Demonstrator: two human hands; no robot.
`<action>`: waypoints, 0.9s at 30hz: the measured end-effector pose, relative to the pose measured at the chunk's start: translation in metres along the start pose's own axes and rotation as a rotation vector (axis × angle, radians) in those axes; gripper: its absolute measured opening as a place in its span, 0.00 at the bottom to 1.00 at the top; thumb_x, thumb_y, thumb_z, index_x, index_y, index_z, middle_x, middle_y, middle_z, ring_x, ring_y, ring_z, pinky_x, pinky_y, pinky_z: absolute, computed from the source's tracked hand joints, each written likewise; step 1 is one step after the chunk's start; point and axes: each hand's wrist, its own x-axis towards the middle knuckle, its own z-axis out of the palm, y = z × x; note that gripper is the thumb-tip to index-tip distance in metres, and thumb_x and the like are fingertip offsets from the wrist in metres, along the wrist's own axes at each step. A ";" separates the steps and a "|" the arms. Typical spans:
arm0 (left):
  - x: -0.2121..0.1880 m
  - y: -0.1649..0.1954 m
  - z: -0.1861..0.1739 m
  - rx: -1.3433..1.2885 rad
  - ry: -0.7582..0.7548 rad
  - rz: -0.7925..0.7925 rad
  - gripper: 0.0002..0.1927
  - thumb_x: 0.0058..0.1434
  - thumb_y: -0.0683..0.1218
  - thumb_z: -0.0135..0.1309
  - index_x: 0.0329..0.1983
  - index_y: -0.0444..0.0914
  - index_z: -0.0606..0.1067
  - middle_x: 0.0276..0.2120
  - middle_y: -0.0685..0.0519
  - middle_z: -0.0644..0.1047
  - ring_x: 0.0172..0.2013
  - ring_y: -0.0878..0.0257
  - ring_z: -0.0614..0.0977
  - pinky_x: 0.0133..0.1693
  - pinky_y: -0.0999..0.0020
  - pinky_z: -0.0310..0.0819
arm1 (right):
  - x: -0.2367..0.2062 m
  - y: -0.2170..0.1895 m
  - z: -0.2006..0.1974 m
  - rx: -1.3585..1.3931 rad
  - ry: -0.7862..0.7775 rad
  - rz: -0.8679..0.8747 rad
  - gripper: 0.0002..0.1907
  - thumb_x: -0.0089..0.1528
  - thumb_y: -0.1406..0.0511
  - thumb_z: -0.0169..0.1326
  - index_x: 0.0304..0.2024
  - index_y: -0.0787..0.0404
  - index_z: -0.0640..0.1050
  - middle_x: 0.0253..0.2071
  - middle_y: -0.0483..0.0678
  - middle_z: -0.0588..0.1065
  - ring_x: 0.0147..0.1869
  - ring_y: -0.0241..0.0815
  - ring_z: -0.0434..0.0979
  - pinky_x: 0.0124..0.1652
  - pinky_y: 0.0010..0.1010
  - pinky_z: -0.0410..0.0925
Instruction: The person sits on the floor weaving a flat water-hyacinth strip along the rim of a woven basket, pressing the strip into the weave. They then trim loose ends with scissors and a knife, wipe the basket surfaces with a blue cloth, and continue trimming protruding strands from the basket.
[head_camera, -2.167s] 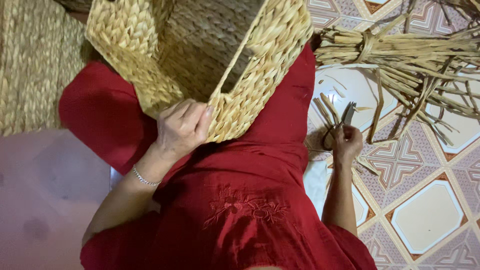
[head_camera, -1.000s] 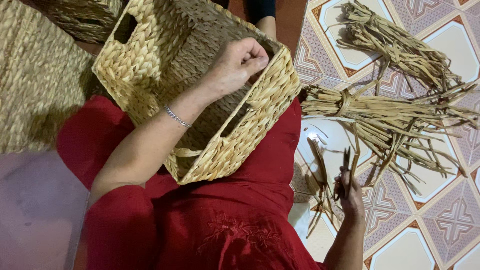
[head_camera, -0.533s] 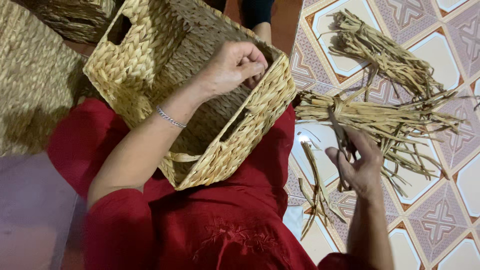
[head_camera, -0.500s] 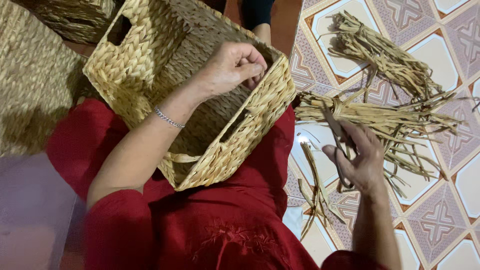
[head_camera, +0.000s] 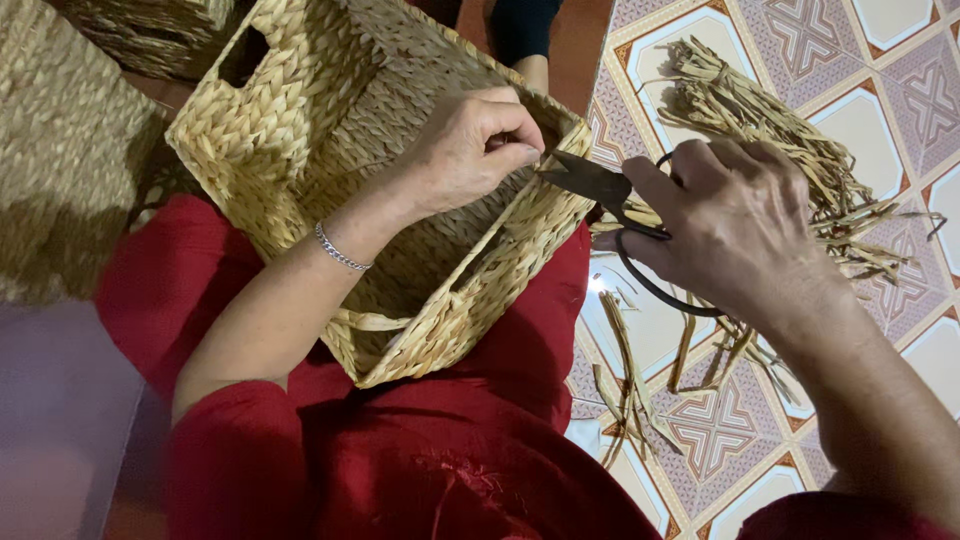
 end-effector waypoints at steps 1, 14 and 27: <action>0.000 0.000 0.000 -0.004 0.008 0.015 0.03 0.63 0.39 0.63 0.35 0.34 0.80 0.31 0.53 0.78 0.33 0.64 0.81 0.36 0.68 0.75 | 0.002 -0.002 -0.003 0.008 -0.025 0.007 0.32 0.55 0.43 0.61 0.53 0.54 0.81 0.31 0.52 0.76 0.35 0.48 0.78 0.43 0.46 0.74; -0.001 0.000 0.004 0.099 0.026 0.149 0.05 0.60 0.35 0.62 0.32 0.34 0.77 0.34 0.52 0.77 0.41 0.58 0.79 0.43 0.63 0.74 | 0.038 -0.023 -0.034 -0.330 -0.588 -0.140 0.30 0.72 0.49 0.45 0.56 0.71 0.72 0.31 0.52 0.76 0.30 0.39 0.78 0.41 0.37 0.74; -0.007 -0.014 -0.024 0.151 -0.041 -0.339 0.09 0.63 0.34 0.50 0.45 0.37 0.74 0.34 0.53 0.76 0.26 0.67 0.74 0.24 0.69 0.73 | -0.011 0.009 0.005 -0.052 -0.320 0.096 0.27 0.65 0.46 0.53 0.59 0.54 0.78 0.16 0.40 0.71 0.14 0.32 0.66 0.18 0.27 0.63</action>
